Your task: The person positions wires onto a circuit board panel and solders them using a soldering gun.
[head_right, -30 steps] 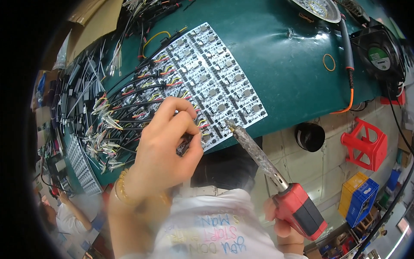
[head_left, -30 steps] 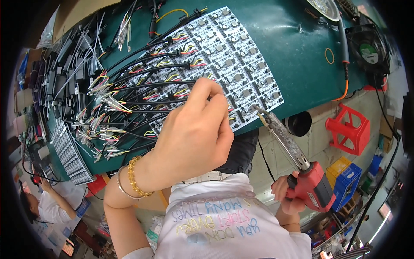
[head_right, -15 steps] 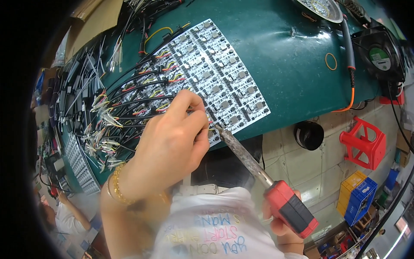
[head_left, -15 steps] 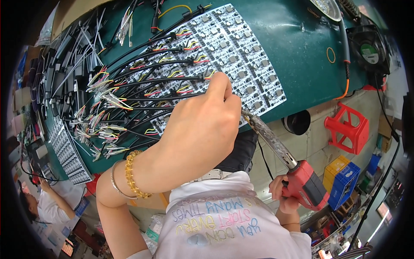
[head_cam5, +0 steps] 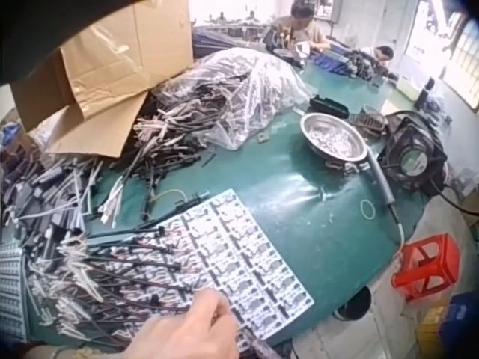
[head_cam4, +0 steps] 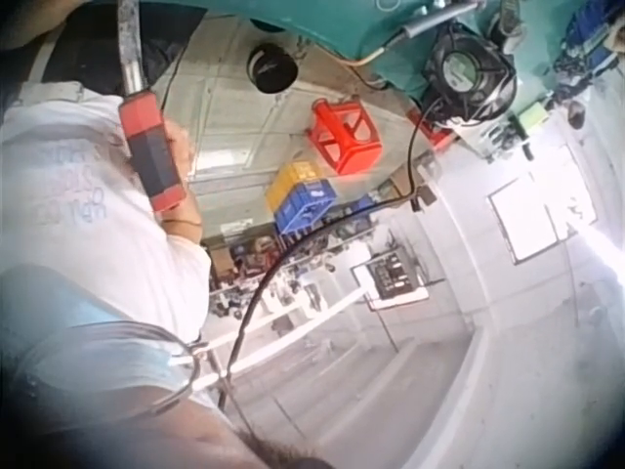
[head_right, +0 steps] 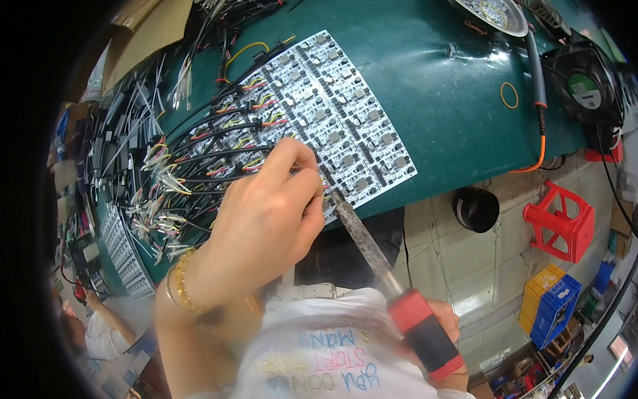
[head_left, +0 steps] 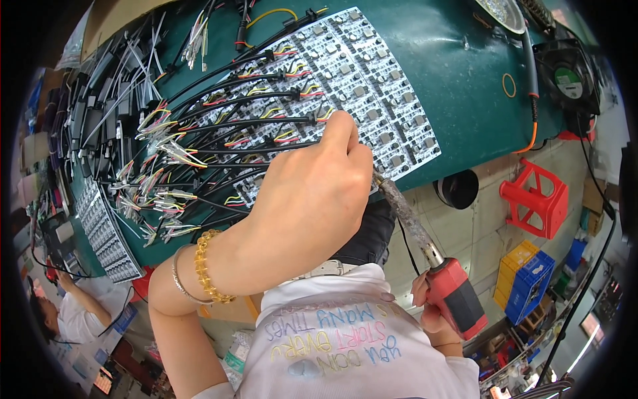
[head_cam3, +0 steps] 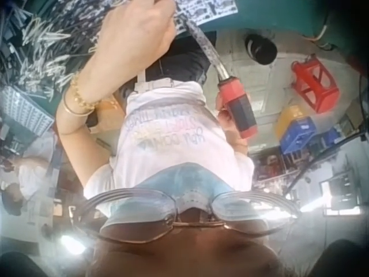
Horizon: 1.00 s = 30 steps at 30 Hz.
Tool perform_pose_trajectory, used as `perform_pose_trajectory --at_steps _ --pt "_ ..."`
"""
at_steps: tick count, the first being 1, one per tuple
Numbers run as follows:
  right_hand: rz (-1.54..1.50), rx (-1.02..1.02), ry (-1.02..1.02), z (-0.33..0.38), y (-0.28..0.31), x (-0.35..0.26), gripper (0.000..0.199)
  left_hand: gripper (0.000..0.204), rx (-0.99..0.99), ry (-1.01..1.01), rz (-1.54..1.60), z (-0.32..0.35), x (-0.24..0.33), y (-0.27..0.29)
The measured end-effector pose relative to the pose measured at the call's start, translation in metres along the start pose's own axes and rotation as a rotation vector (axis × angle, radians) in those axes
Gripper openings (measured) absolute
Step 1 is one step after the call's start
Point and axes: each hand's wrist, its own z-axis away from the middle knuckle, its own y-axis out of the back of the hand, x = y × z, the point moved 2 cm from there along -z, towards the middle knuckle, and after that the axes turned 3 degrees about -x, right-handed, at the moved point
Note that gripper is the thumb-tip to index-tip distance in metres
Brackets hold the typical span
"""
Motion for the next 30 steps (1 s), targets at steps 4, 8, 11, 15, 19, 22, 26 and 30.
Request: perform_pose_trajectory --at_steps 4,8,11,15,19,22,26,30 --pt "-0.239 0.101 0.222 0.0 -0.007 0.015 0.047 0.008 0.009 0.001 -0.024 0.002 0.001 -0.002" --pt "-0.318 0.04 0.288 -0.001 -0.01 0.029 0.094 0.008 -0.01 -0.003 -0.027 0.0 0.001 0.001" --pt "-0.392 0.046 0.354 -0.003 -0.011 0.032 0.092 0.008 -0.007 -0.004 -0.022 0.001 0.002 0.002" --pt "-0.451 0.059 0.353 -0.01 -0.012 0.021 0.091 0.011 0.011 -0.047 -0.11 0.015 0.015 0.004" --pt "-0.567 0.149 0.279 -0.018 -0.017 -0.009 0.089 0.026 0.004 -0.133 -0.151 0.019 0.005 0.009" --pt "-0.546 0.147 0.288 -0.019 -0.014 0.005 0.088 0.023 -0.093 -0.23 -0.157 0.011 0.003 0.02" --pt "-0.561 0.141 0.319 -0.02 -0.013 0.003 0.087 0.026 -0.181 -0.235 -0.09 0.01 0.0 0.021" --pt "-0.602 0.167 0.311 -0.022 -0.014 0.003 0.087 0.03 -0.116 -0.057 -0.018 0.016 0.004 0.003"
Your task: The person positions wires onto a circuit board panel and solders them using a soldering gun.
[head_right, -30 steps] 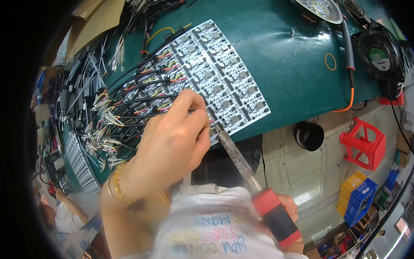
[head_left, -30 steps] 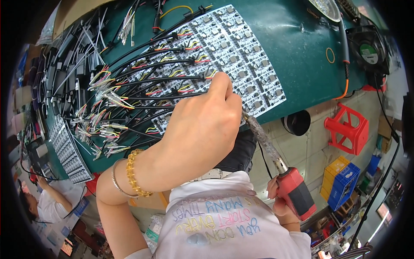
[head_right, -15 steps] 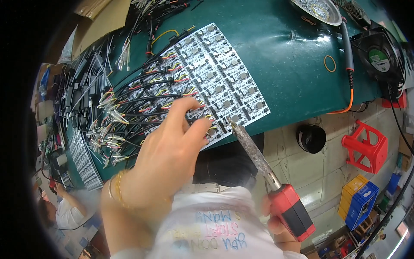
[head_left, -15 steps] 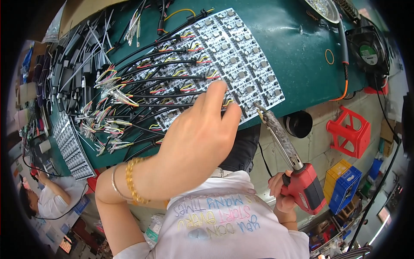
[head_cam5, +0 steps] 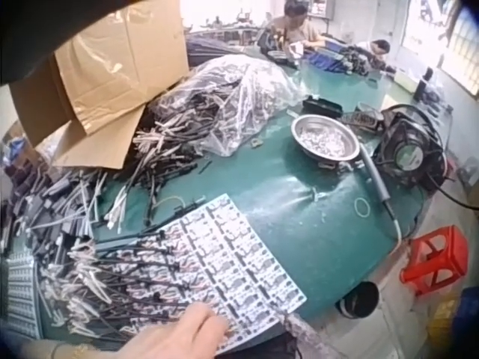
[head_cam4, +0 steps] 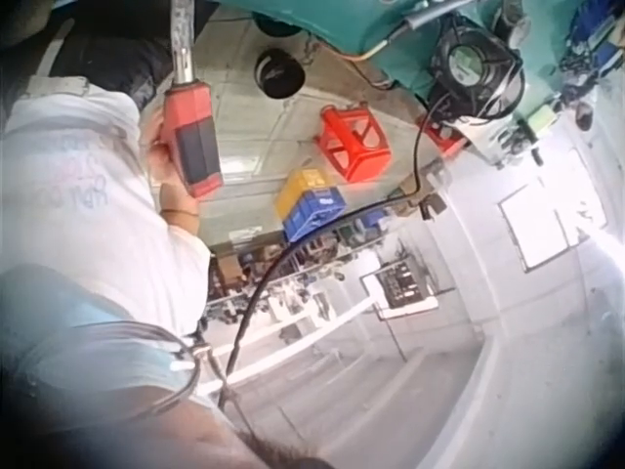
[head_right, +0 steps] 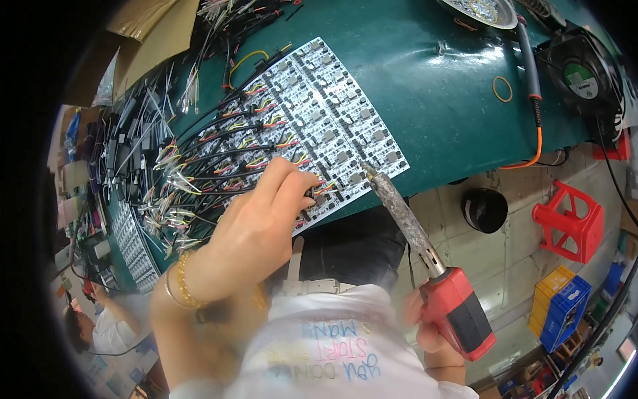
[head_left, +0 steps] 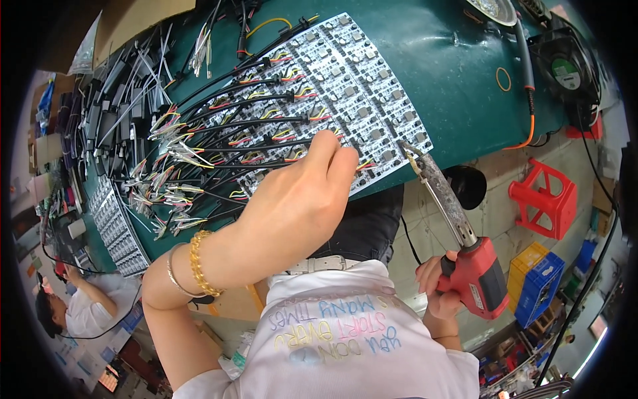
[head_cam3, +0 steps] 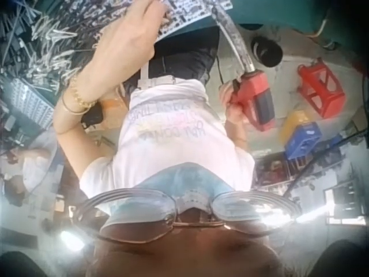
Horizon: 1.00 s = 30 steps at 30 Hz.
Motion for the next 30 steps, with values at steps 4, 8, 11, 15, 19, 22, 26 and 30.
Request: perform_pose_trajectory --at_steps 4,8,11,15,19,22,26,30 --pt "0.019 -0.021 0.023 0.002 0.005 0.003 0.086 0.026 0.012 0.016 0.003 -0.004 0.004 0.0" --pt "0.026 -0.018 0.041 0.003 0.006 0.002 0.086 0.025 -0.003 0.041 0.02 -0.002 0.0 -0.001" --pt "0.022 -0.012 0.007 0.005 0.007 0.001 0.085 0.019 0.08 -0.001 0.042 -0.001 -0.006 -0.004" --pt "0.03 0.016 -0.015 0.007 0.003 -0.003 0.086 0.014 0.226 -0.067 -0.022 0.0 -0.003 -0.015" --pt "0.069 0.018 -0.048 0.014 0.008 -0.005 0.088 0.013 0.299 0.009 0.02 0.001 0.002 -0.018" --pt "0.065 0.018 -0.033 0.014 0.002 -0.01 0.09 0.014 0.305 0.01 0.063 0.004 0.001 -0.019" --pt "-0.034 -0.032 0.035 0.022 0.015 0.003 0.091 0.016 0.244 -0.024 0.066 0.005 -0.001 -0.018" --pt "0.06 0.03 -0.049 0.012 -0.002 -0.014 0.09 0.017 0.218 -0.017 0.075 0.005 -0.003 -0.016"
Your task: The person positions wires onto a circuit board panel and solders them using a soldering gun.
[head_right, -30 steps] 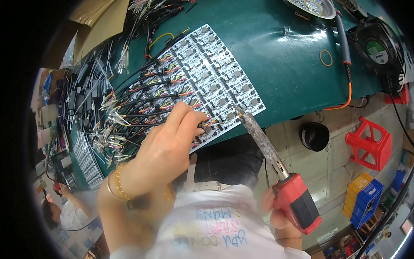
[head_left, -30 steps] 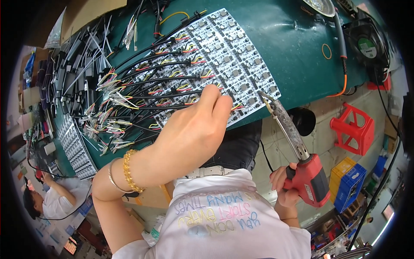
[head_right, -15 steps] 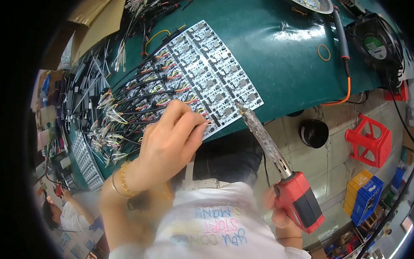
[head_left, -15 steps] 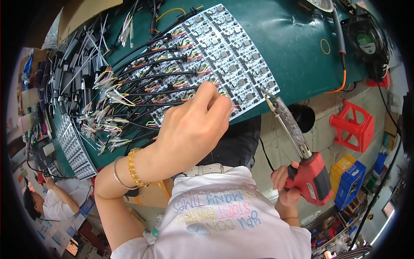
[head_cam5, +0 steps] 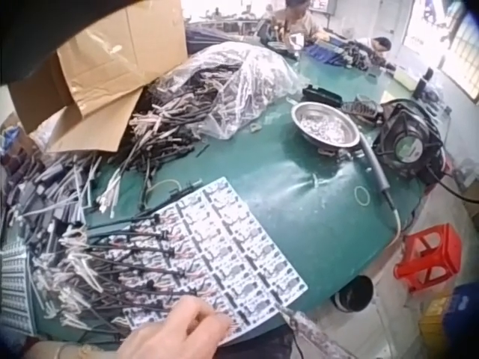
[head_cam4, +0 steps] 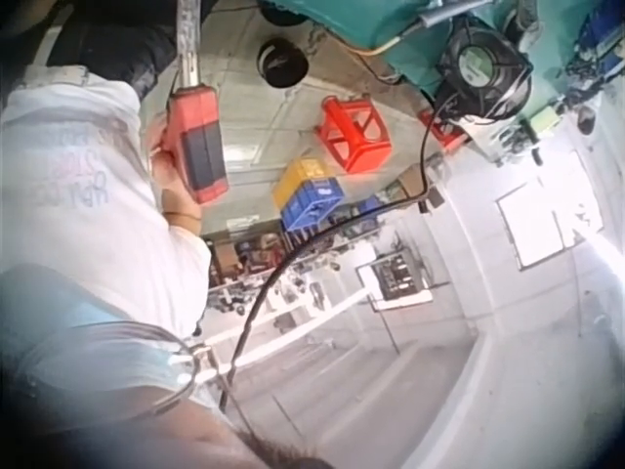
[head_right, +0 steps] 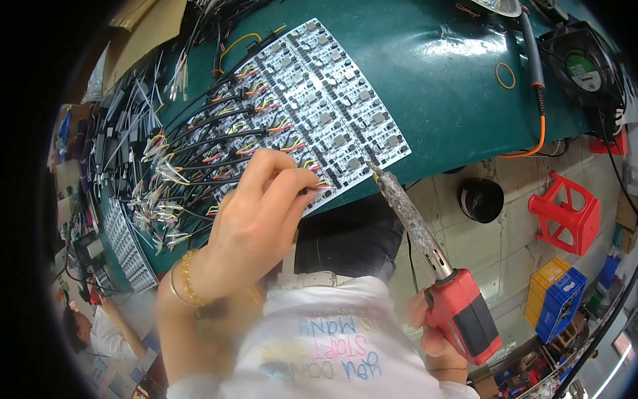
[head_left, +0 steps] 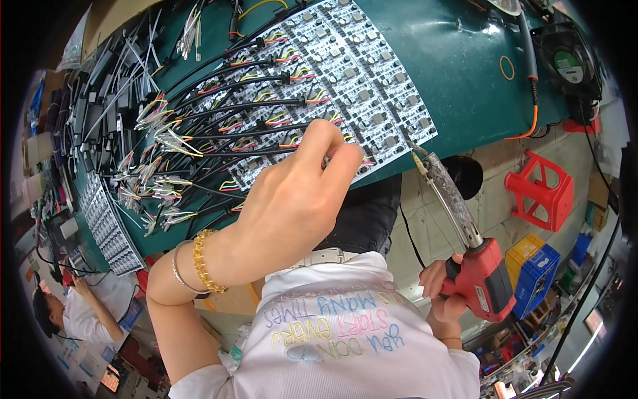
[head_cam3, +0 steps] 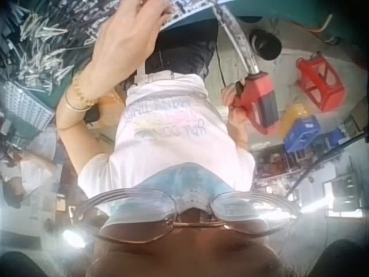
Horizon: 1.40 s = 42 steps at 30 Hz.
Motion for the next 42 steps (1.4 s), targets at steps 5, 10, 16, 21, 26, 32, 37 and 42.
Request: perform_pose_trajectory --at_steps 5,10,16,21,26,32,37,42 --pt "-0.051 0.003 0.026 0.0 -0.001 0.003 0.089 0.019 0.099 -0.142 -0.143 0.0 -0.001 -0.003" --pt "0.025 -0.033 -0.029 0.0 0.004 0.002 0.089 0.019 0.141 -0.178 -0.135 -0.003 -0.002 -0.005" --pt "-0.022 -0.067 0.058 0.005 0.007 0.008 0.09 0.015 0.131 -0.028 -0.019 -0.003 0.002 -0.005" --pt "-0.052 -0.057 0.108 0.012 0.009 0.007 0.094 0.013 0.158 0.018 0.004 -0.007 0.002 -0.009" --pt "0.128 -0.143 0.037 0.024 0.027 0.027 0.096 0.013 0.165 0.068 -0.021 -0.005 0.005 -0.01" --pt "0.083 -0.206 -0.005 0.023 0.029 0.025 0.09 0.013 0.104 0.087 -0.033 -0.011 0.01 -0.006" --pt "0.11 -0.059 -0.079 0.016 0.013 0.012 0.075 0.013 0.059 0.087 -0.047 -0.013 0.009 -0.005" --pt "0.082 -0.075 -0.089 0.012 0.013 0.011 0.062 0.012 0.024 0.088 -0.107 -0.014 0.012 -0.004"
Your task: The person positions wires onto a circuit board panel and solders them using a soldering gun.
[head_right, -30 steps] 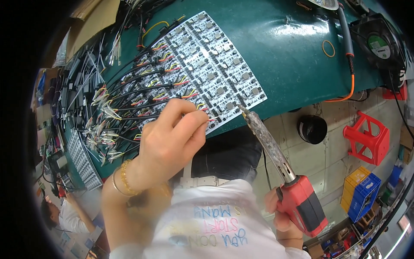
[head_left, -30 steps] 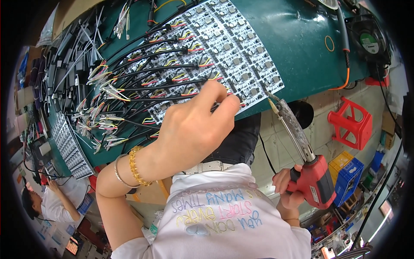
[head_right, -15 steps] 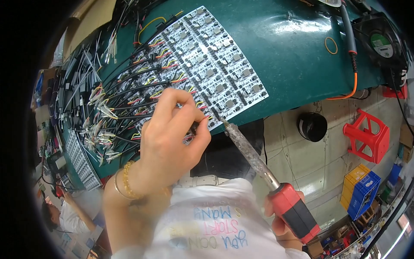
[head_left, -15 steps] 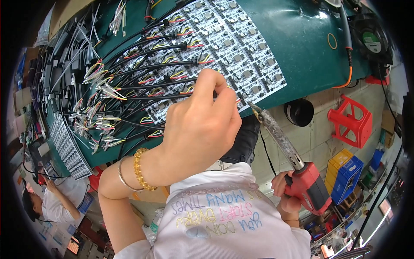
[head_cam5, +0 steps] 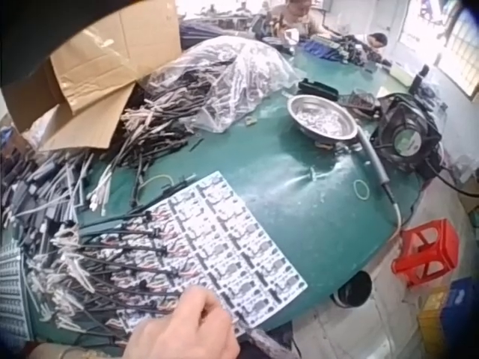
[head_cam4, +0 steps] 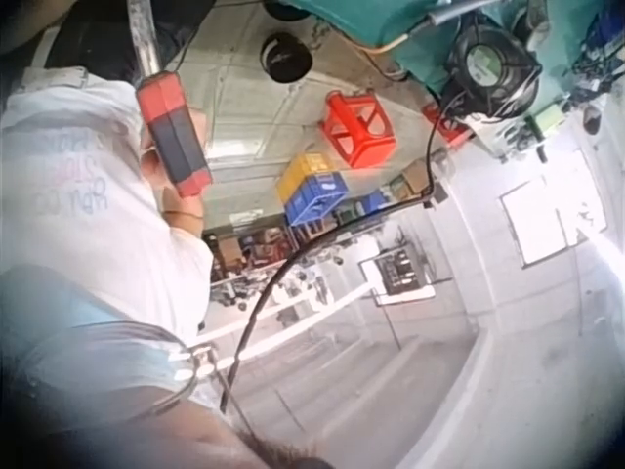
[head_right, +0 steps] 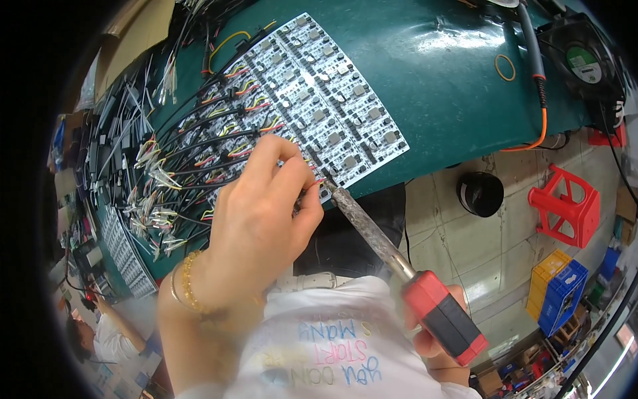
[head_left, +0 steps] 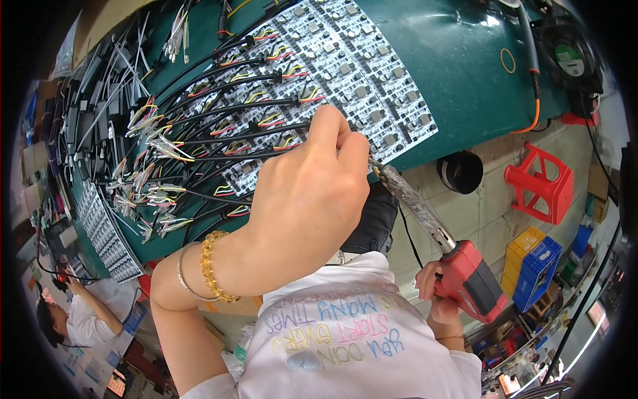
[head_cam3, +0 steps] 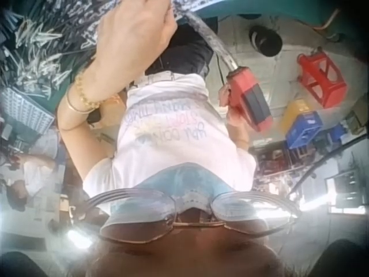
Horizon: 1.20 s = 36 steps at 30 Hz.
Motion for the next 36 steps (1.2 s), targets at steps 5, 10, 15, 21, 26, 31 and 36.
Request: perform_pose_trajectory --at_steps 5,10,15,21,26,31,36 --pt "0.362 -0.029 -0.021 0.013 0.009 0.012 0.026 0.008 -0.005 -0.081 -0.053 -0.001 -0.002 0.0" --pt "0.35 -0.063 -0.198 0.013 0.008 0.011 0.021 0.017 0.06 -0.017 0.001 0.002 -0.001 -0.006" --pt "0.315 -0.087 -0.214 0.011 0.003 0.015 0.021 0.018 0.068 -0.02 -0.006 0.003 -0.002 -0.006" --pt "-0.086 0.028 -0.015 0.005 -0.003 0.011 0.047 0.013 0.084 -0.118 -0.035 0.002 -0.003 -0.007" --pt "-0.043 0.023 -0.058 0.0 -0.008 0.004 0.061 0.013 0.088 -0.128 -0.045 0.002 -0.003 -0.007" --pt "-0.119 0.003 -0.07 0.003 -0.004 0.011 0.064 0.013 0.105 -0.132 0.077 0.004 -0.009 -0.007" --pt "-0.026 -0.043 -0.017 0.012 0.001 0.017 0.098 0.013 0.075 -0.172 0.207 0.006 -0.014 -0.004"
